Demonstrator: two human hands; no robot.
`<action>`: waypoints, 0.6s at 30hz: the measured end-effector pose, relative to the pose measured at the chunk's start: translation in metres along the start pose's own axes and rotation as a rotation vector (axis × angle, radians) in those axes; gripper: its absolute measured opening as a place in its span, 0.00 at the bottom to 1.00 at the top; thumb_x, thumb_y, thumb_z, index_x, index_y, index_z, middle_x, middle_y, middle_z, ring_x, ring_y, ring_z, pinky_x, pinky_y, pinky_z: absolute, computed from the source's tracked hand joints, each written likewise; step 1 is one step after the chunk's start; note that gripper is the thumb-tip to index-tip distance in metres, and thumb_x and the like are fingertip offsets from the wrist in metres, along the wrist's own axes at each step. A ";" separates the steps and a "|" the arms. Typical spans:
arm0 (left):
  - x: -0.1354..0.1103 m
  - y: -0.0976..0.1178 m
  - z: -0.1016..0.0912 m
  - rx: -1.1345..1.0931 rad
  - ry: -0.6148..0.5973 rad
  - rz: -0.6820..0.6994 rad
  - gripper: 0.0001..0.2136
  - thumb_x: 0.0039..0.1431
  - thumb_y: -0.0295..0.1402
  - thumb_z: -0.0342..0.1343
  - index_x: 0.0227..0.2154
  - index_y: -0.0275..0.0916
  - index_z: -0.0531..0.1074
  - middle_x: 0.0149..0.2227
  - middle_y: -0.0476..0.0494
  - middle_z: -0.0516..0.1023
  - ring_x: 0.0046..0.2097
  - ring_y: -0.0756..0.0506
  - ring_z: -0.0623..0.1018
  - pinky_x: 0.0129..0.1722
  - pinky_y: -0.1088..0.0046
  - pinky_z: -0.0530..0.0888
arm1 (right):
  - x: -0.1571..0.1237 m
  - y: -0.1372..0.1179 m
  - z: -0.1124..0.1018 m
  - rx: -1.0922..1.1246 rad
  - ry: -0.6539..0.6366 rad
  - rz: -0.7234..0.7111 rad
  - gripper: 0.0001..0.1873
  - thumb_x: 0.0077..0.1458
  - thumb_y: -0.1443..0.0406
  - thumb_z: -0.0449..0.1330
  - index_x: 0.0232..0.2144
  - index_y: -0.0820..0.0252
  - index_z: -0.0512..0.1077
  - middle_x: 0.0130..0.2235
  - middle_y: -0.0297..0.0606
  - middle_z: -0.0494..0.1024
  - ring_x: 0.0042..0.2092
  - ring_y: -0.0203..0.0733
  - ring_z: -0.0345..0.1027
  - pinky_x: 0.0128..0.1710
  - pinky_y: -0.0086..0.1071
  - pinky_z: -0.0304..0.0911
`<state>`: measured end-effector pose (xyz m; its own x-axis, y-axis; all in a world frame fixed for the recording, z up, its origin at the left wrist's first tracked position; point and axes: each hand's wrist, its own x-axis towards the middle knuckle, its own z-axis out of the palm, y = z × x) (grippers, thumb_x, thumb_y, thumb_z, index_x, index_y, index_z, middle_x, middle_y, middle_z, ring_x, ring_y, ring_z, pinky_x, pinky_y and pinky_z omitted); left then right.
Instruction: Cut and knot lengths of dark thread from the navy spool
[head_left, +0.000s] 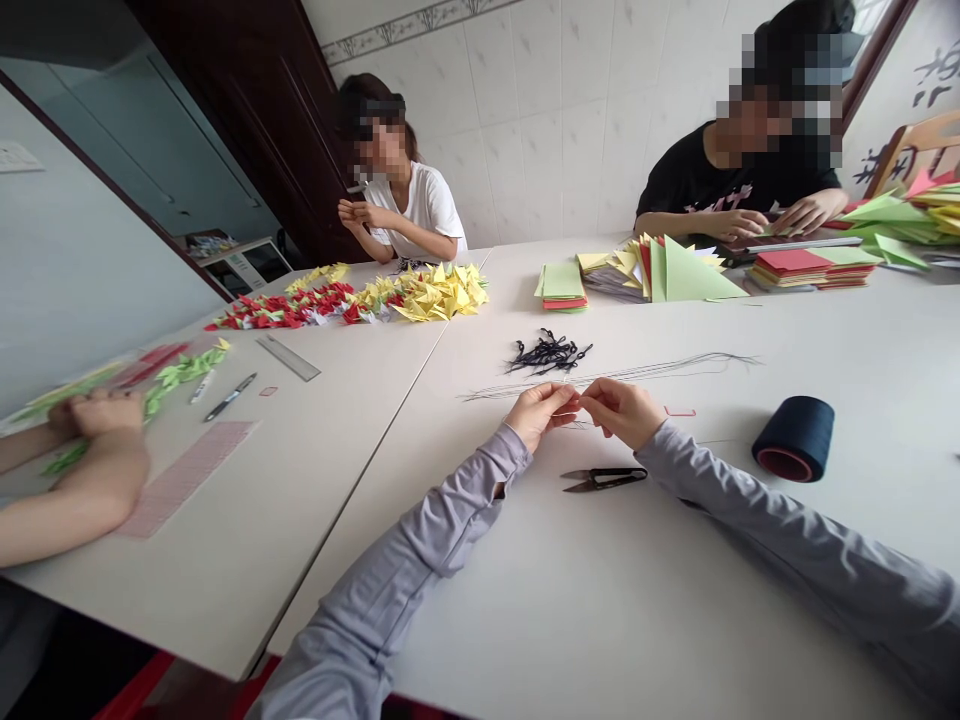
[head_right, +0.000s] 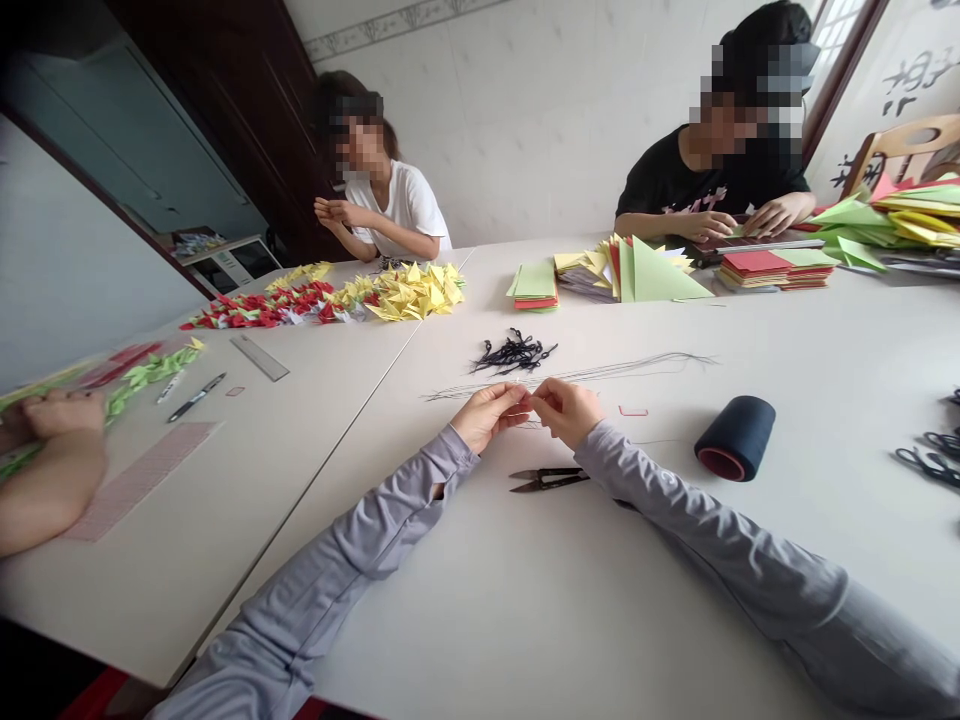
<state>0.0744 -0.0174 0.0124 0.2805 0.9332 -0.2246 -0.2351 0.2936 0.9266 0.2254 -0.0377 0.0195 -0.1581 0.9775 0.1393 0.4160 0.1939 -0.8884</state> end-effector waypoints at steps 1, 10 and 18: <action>0.000 0.000 -0.001 0.009 0.007 0.010 0.16 0.41 0.40 0.66 0.25 0.34 0.70 0.30 0.47 0.74 0.33 0.52 0.74 0.40 0.71 0.71 | 0.000 -0.001 -0.002 0.030 -0.030 0.010 0.11 0.48 0.59 0.57 0.22 0.60 0.65 0.17 0.29 0.68 0.16 0.29 0.60 0.19 0.26 0.56; -0.007 0.020 -0.049 0.070 0.251 0.101 0.13 0.44 0.37 0.64 0.23 0.33 0.69 0.27 0.51 0.71 0.19 0.61 0.61 0.20 0.83 0.63 | -0.009 -0.004 -0.078 0.142 -0.381 0.221 0.17 0.42 0.52 0.64 0.24 0.60 0.71 0.11 0.24 0.59 0.12 0.28 0.52 0.14 0.26 0.45; -0.004 0.023 -0.090 0.151 0.389 0.157 0.12 0.43 0.34 0.64 0.20 0.32 0.68 0.24 0.48 0.71 0.17 0.62 0.54 0.14 0.83 0.49 | -0.001 0.034 -0.203 -0.091 -0.377 0.468 0.14 0.43 0.59 0.62 0.27 0.66 0.77 0.12 0.29 0.63 0.13 0.23 0.53 0.17 0.27 0.41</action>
<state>-0.0161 0.0041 0.0078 -0.1259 0.9809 -0.1480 -0.1005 0.1358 0.9856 0.4213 -0.0150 0.0784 -0.2394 0.8672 -0.4366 0.5900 -0.2272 -0.7747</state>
